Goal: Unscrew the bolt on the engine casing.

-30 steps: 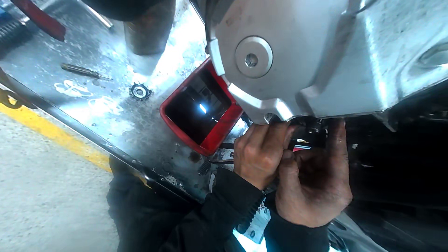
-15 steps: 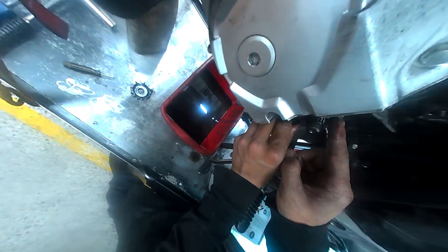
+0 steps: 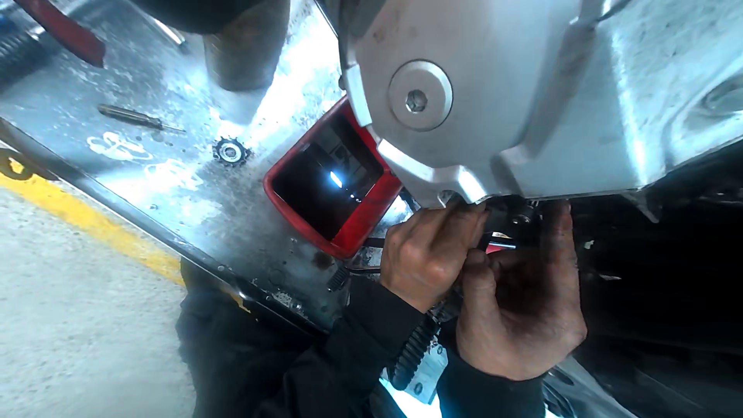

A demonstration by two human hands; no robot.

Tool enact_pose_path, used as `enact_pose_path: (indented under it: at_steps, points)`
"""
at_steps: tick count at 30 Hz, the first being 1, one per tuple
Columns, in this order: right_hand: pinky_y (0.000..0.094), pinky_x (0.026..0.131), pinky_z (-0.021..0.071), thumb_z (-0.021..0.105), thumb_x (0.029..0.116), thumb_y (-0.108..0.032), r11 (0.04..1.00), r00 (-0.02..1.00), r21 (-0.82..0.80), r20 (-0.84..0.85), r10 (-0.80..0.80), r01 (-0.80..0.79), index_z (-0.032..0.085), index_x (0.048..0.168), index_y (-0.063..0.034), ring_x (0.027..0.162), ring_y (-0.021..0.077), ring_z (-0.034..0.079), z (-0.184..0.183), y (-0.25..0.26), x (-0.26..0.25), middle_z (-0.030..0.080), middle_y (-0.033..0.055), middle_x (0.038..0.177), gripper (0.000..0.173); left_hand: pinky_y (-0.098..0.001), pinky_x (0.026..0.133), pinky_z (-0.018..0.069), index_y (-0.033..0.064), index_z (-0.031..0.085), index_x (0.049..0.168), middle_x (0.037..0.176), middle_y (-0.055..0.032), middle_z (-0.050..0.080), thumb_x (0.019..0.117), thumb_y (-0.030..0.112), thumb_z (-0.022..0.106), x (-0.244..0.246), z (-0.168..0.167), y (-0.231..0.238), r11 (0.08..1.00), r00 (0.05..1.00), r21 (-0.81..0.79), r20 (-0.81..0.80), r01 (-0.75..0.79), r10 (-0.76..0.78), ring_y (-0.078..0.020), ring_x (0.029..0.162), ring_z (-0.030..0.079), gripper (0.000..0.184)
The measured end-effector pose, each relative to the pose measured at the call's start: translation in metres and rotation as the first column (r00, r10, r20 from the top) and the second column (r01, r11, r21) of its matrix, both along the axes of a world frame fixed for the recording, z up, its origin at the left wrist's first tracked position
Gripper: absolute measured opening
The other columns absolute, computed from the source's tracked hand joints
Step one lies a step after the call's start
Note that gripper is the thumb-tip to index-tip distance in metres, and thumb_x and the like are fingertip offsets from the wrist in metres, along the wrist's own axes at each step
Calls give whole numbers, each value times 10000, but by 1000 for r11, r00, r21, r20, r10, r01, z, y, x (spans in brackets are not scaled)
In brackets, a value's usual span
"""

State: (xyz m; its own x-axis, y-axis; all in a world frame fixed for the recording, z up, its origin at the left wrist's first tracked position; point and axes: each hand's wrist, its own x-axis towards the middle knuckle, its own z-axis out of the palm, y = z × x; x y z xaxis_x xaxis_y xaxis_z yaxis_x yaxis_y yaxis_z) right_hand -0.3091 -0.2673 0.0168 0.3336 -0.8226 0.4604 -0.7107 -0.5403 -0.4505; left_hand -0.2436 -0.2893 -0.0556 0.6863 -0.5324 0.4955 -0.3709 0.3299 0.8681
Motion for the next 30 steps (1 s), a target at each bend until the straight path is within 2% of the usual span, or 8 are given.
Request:
enact_pose_path:
  at_steps: [7,13,15,22,26,30]
  points:
    - [113,528,459,647,915,-109,1000,1000,7,9,-1,1,342,1535,90,594,-47,497,0,0,0,621,-34,830,719,-293,677,610,-2,783,937,831,-120,748,901,122,778,-2,2,-1,999,1000,24,1,-23,23,-187,751,731,129]
    - [108,532,453,651,913,-134,1000,1000,-7,-8,-2,2,351,1528,95,601,-55,494,0,0,-1,616,-35,832,721,-293,694,615,-11,789,960,885,-147,758,903,84,753,-2,2,1,1000,1000,25,16,-16,15,-201,787,741,116]
    - [107,558,471,650,918,-138,1000,1000,-9,-5,5,-5,351,1524,101,622,-58,507,0,0,-1,619,-31,850,717,-298,698,613,-2,794,972,902,-145,755,903,88,749,-3,4,3,999,1000,43,12,-8,7,-204,802,736,121]
    - [104,547,466,653,911,-124,1000,1000,-13,15,1,0,355,1520,108,625,-56,509,0,1,-1,619,-30,853,716,-302,699,609,25,805,981,922,-129,772,884,72,760,-2,3,1,1000,1000,26,23,-13,13,-199,811,741,117]
    - [117,540,475,653,920,-129,1000,1000,1,13,-8,8,355,1529,90,617,-44,514,0,1,-1,619,-31,848,713,-267,629,590,36,795,918,814,-76,737,876,136,801,-3,2,1,995,998,92,-52,-40,45,-137,717,704,108]
    - [114,535,475,651,925,-130,1000,1000,6,14,-5,5,345,1526,104,612,-47,512,0,1,-1,617,-34,848,715,-282,621,581,29,800,917,798,-84,735,894,138,776,-1,1,2,996,1000,89,-23,-13,15,-155,713,701,114]
